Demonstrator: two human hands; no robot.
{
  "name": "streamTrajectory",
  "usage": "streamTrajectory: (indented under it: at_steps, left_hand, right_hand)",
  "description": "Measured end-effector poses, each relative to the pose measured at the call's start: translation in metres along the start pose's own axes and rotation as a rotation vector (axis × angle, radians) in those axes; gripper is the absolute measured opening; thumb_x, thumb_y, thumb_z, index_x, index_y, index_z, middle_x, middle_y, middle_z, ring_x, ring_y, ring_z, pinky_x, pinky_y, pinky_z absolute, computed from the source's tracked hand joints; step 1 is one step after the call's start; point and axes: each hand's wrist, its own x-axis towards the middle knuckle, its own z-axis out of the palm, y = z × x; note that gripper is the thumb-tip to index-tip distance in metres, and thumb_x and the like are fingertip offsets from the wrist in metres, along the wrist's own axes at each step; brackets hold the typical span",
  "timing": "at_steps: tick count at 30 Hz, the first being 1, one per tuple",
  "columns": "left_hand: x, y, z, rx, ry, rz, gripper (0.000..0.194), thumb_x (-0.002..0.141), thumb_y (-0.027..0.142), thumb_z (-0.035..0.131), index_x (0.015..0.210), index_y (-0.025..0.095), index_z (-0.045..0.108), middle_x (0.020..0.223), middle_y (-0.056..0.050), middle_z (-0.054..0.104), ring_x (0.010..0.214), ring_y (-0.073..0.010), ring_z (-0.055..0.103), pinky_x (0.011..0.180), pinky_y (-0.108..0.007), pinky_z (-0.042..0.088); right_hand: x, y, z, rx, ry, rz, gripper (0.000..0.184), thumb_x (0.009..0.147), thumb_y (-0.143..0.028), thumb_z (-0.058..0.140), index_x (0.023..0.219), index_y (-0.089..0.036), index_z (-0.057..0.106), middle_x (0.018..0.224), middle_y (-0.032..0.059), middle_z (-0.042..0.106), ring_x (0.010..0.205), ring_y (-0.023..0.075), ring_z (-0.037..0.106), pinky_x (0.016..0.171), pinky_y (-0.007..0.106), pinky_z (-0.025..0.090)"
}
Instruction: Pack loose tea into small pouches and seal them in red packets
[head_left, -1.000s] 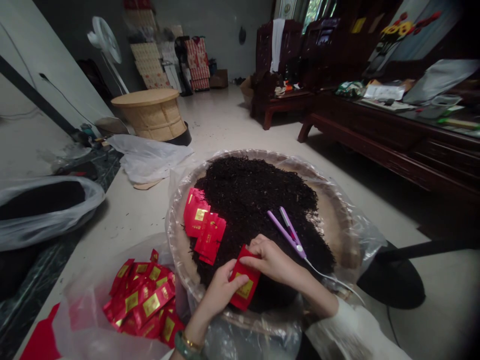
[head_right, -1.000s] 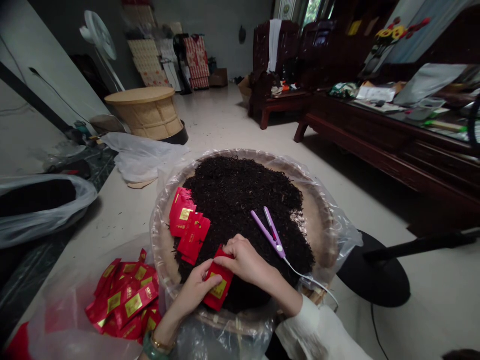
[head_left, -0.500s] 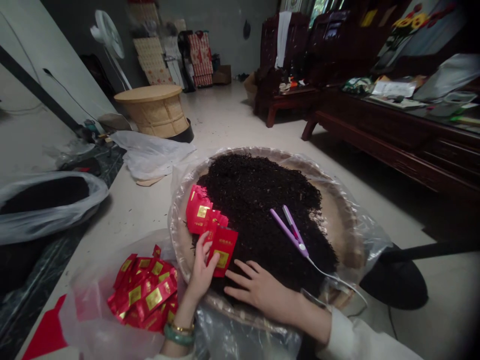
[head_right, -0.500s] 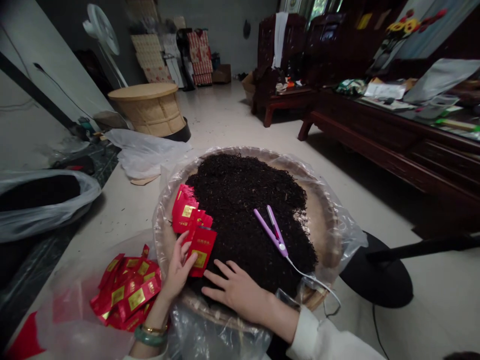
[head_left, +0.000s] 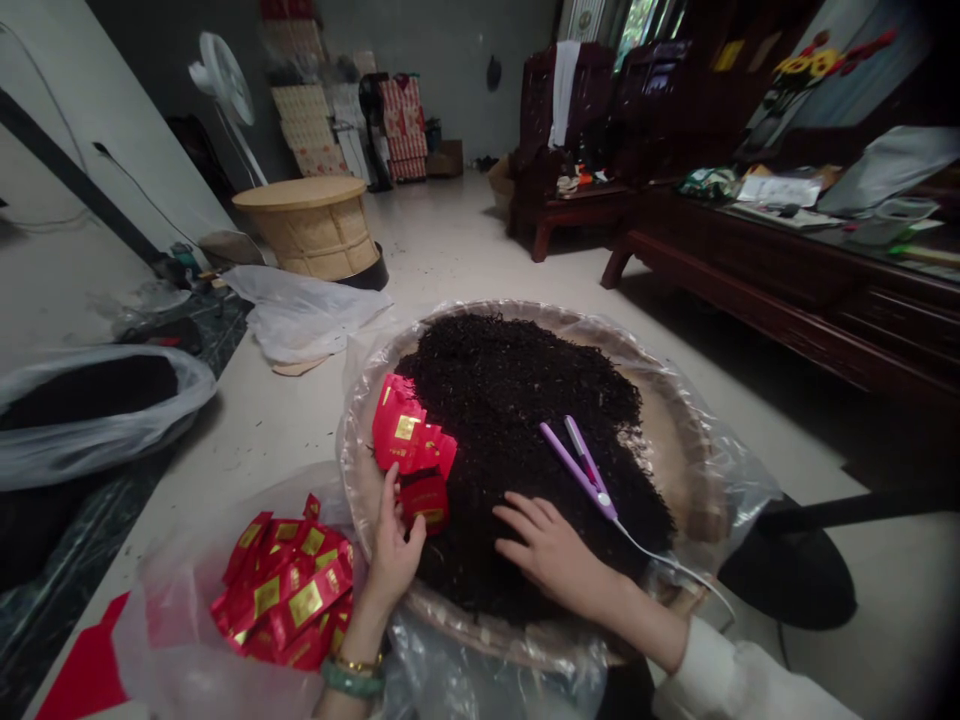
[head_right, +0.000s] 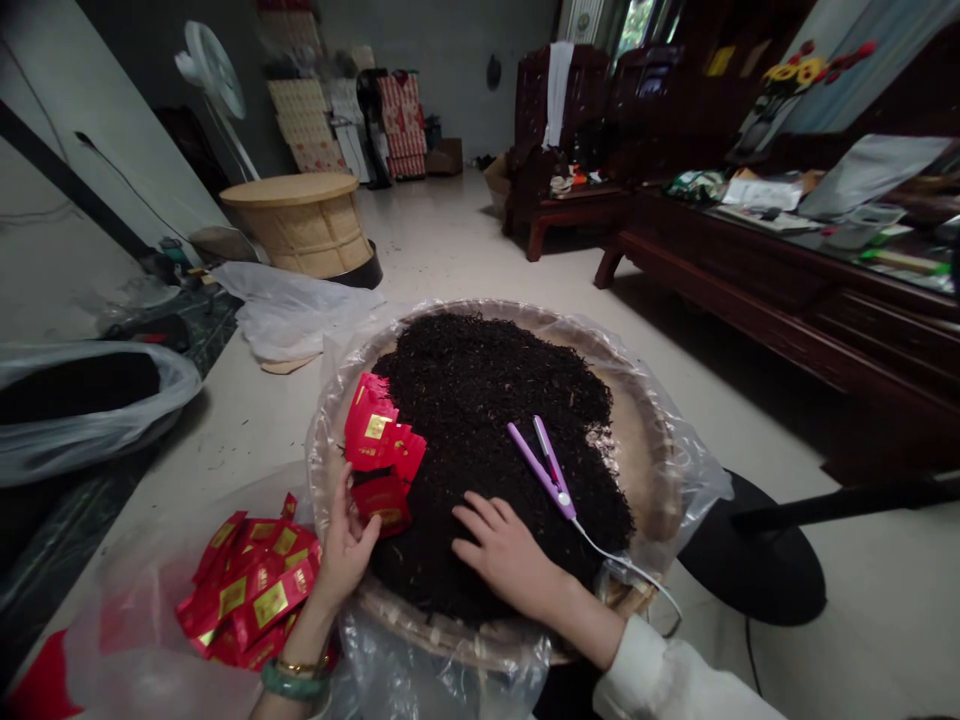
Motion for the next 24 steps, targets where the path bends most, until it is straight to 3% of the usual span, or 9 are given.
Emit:
streamTrajectory:
  at_steps: [3,6,8,11,14,17,24]
  left_hand:
    - [-0.002,-0.004,-0.001,0.117,-0.028,0.101,0.062,0.083,0.016,0.050,0.141,0.021,0.032,0.136,-0.013,0.050,0.129,-0.0240,0.049,0.106,-0.041,0.043]
    - [-0.002,-0.002,-0.003,0.270,-0.044,0.231,0.049,0.084,0.012,0.047,0.132,0.019,0.040,0.125,-0.012,0.056,0.119,-0.0230,0.056,0.102,-0.043,0.046]
    - [-0.001,0.003,-0.007,0.374,-0.059,0.354,0.045,0.085,0.010,0.045,0.129,0.020,0.042,0.120,-0.011,0.058,0.115,-0.0228,0.058,0.099,-0.043,0.048]
    - [0.002,0.015,-0.014,0.491,-0.123,0.483,0.043,0.087,0.008,0.042,0.128,0.022,0.046,0.115,-0.010,0.059,0.110,-0.0225,0.060,0.093,-0.041,0.052]
    - [0.003,0.024,-0.023,0.553,-0.163,0.495,0.040,0.089,0.009,0.043,0.125,0.024,0.052,0.116,-0.010,0.058,0.107,-0.0219,0.062,0.089,-0.039,0.054]
    - [0.004,0.026,-0.028,0.547,-0.171,0.515,0.034,0.090,0.011,0.044,0.116,0.026,0.060,0.120,-0.010,0.058,0.101,-0.0200,0.065,0.085,-0.034,0.056]
    - [0.007,0.036,-0.033,0.534,-0.239,0.542,0.032,0.091,0.008,0.041,0.099,0.023,0.068,0.131,-0.012,0.058,0.086,-0.0146,0.070,0.077,-0.025,0.057]
  right_hand:
    - [-0.001,0.008,-0.005,0.025,0.089,0.126,0.054,0.081,-0.012,0.059,0.134,-0.017,0.053,0.147,0.0225,0.042,0.136,0.0376,0.036,0.104,0.055,0.038]
    - [0.014,0.006,-0.009,0.041,0.096,0.160,0.071,0.080,-0.032,0.068,0.144,-0.015,0.041,0.152,0.0244,0.032,0.138,0.0418,0.030,0.104,0.058,0.036]
    - [0.032,0.000,-0.010,0.023,0.068,0.136,0.073,0.081,-0.046,0.067,0.144,-0.019,0.041,0.153,0.0213,0.034,0.138,0.0426,0.029,0.103,0.059,0.035]
    - [0.060,-0.008,-0.009,-0.019,0.030,0.077,0.054,0.087,-0.045,0.062,0.134,-0.020,0.053,0.139,0.0189,0.051,0.128,0.0377,0.043,0.098,0.053,0.039]
    - [0.075,-0.010,-0.006,-0.028,-0.005,0.044,0.025,0.089,-0.032,0.063,0.108,-0.017,0.067,0.108,0.0151,0.066,0.103,0.0297,0.056,0.084,0.041,0.046]
    - [0.073,-0.004,-0.005,0.000,-0.001,0.032,0.011,0.089,-0.028,0.062,0.091,-0.018,0.068,0.094,0.0113,0.065,0.090,0.0252,0.057,0.071,0.034,0.046]
    - [0.046,0.016,-0.007,0.138,0.095,0.109,0.006,0.090,-0.022,0.060,0.086,-0.019,0.064,0.090,0.0071,0.062,0.079,0.0201,0.057,0.061,0.028,0.044]
